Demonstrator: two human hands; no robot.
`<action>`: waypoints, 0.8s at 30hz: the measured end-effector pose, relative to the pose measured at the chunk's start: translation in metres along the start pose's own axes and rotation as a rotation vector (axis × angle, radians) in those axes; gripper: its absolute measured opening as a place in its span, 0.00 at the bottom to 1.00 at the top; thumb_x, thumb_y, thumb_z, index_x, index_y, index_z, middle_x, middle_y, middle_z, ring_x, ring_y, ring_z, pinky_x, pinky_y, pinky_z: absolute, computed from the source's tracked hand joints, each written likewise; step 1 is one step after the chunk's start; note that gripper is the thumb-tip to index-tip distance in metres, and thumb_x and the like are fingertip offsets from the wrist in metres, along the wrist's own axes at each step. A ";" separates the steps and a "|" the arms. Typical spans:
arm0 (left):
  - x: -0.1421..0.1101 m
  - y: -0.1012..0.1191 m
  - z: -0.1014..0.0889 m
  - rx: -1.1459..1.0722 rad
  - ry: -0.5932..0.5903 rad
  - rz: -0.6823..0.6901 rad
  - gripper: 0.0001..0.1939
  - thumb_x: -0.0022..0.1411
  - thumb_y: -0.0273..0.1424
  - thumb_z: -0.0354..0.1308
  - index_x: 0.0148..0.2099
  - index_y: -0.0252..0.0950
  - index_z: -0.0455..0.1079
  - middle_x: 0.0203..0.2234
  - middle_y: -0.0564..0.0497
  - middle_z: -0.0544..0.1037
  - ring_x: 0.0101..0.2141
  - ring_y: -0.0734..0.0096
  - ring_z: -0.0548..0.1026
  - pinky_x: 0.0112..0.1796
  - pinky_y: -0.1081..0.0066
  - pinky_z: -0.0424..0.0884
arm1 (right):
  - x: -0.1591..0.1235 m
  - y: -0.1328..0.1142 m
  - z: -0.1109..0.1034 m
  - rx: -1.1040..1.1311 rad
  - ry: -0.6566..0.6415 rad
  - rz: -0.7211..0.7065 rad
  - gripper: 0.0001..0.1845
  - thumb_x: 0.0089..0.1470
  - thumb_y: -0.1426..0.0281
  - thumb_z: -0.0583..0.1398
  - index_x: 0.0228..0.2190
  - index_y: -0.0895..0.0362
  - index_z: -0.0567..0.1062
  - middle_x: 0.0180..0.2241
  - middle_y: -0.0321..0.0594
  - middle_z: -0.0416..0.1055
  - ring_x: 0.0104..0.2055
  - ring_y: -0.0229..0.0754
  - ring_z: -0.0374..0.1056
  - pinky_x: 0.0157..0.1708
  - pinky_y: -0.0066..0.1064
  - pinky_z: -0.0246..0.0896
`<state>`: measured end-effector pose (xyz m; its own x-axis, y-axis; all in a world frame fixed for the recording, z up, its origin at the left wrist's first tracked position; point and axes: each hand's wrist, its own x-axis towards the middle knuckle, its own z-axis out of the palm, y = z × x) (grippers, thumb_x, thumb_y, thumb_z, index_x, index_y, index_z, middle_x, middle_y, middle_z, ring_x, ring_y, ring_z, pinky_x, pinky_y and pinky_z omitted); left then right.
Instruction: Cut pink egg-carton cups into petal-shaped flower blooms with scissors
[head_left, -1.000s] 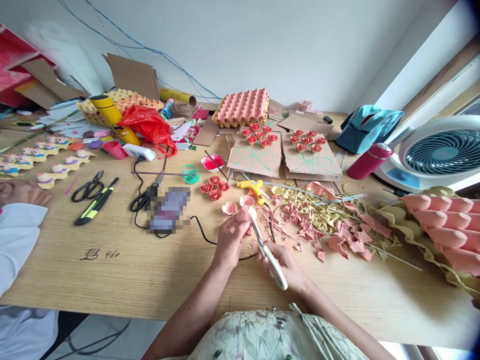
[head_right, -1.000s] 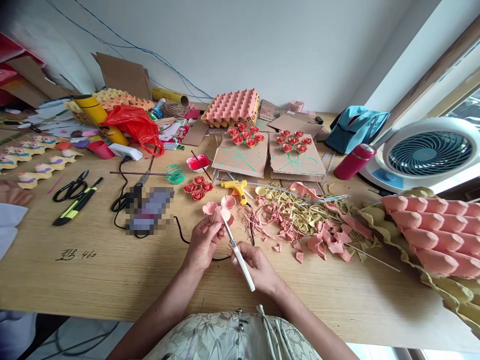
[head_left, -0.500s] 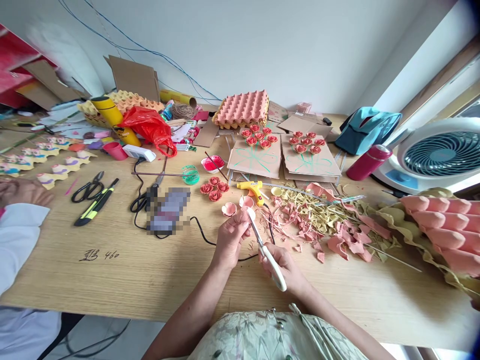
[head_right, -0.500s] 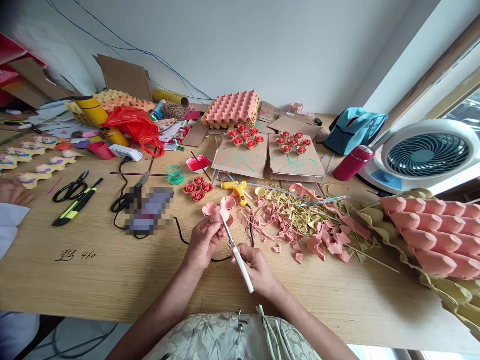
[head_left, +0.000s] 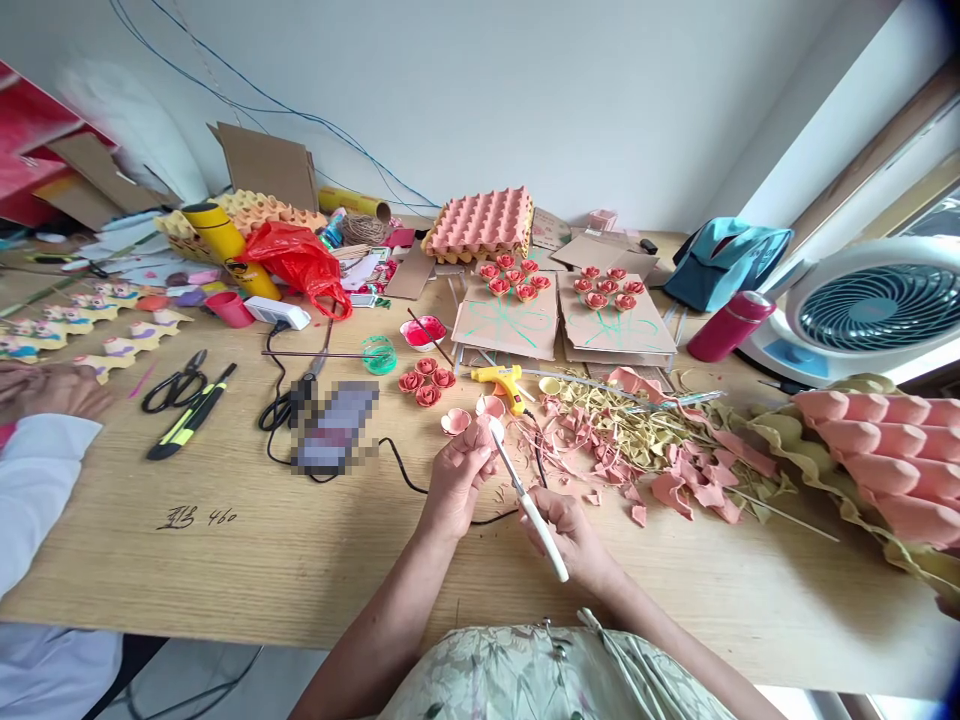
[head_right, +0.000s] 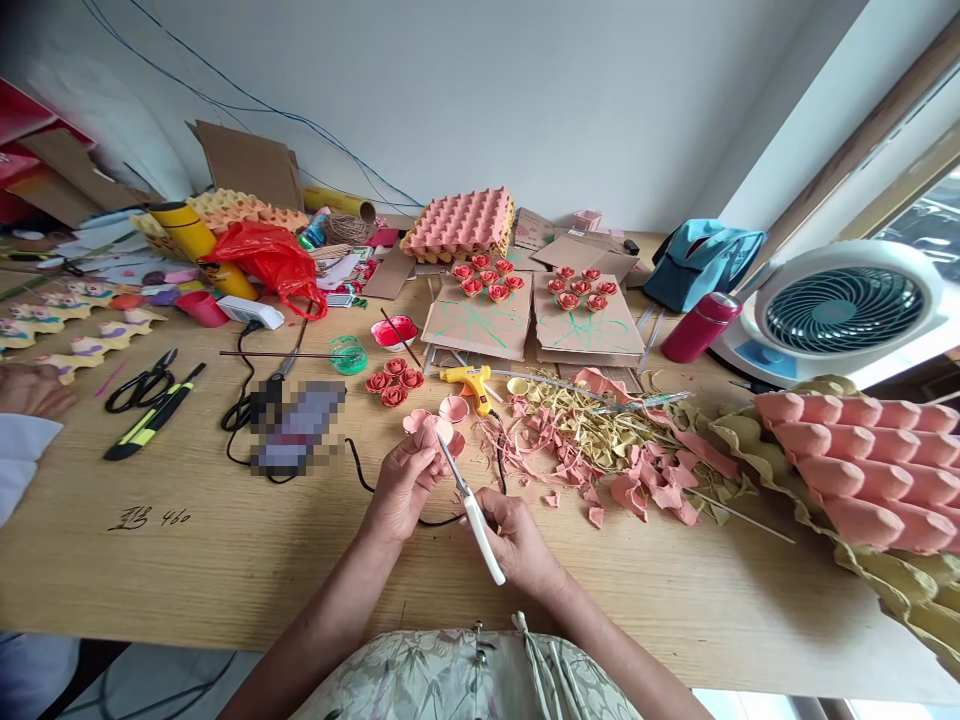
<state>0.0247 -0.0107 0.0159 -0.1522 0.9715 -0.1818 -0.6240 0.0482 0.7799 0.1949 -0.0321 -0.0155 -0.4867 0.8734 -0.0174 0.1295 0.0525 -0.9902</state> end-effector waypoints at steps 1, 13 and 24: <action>0.001 0.000 -0.001 -0.024 -0.001 -0.002 0.12 0.47 0.33 0.71 0.32 0.34 0.73 0.22 0.57 0.69 0.24 0.79 0.64 0.29 0.74 0.65 | 0.000 0.000 0.000 0.015 -0.016 0.008 0.23 0.59 0.52 0.61 0.23 0.55 0.63 0.20 0.30 0.55 0.23 0.34 0.48 0.22 0.27 0.44; 0.006 0.009 -0.007 -0.337 -0.045 -0.084 0.11 0.49 0.29 0.68 0.34 0.35 0.69 0.24 0.57 0.65 0.25 0.79 0.62 0.29 0.74 0.65 | 0.000 -0.012 -0.004 0.208 -0.179 0.166 0.31 0.55 0.39 0.58 0.28 0.56 0.68 0.18 0.31 0.64 0.19 0.34 0.56 0.20 0.26 0.52; 0.004 0.006 -0.008 -0.368 -0.089 -0.242 0.19 0.46 0.37 0.74 0.32 0.34 0.69 0.24 0.56 0.66 0.23 0.80 0.62 0.25 0.75 0.65 | 0.002 0.000 0.001 0.199 -0.054 0.096 0.27 0.53 0.44 0.63 0.27 0.56 0.68 0.19 0.31 0.62 0.20 0.33 0.54 0.20 0.26 0.48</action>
<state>0.0139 -0.0081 0.0151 0.0879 0.9595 -0.2676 -0.8670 0.2060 0.4537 0.1928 -0.0309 -0.0155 -0.5262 0.8425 -0.1149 0.0069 -0.1308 -0.9914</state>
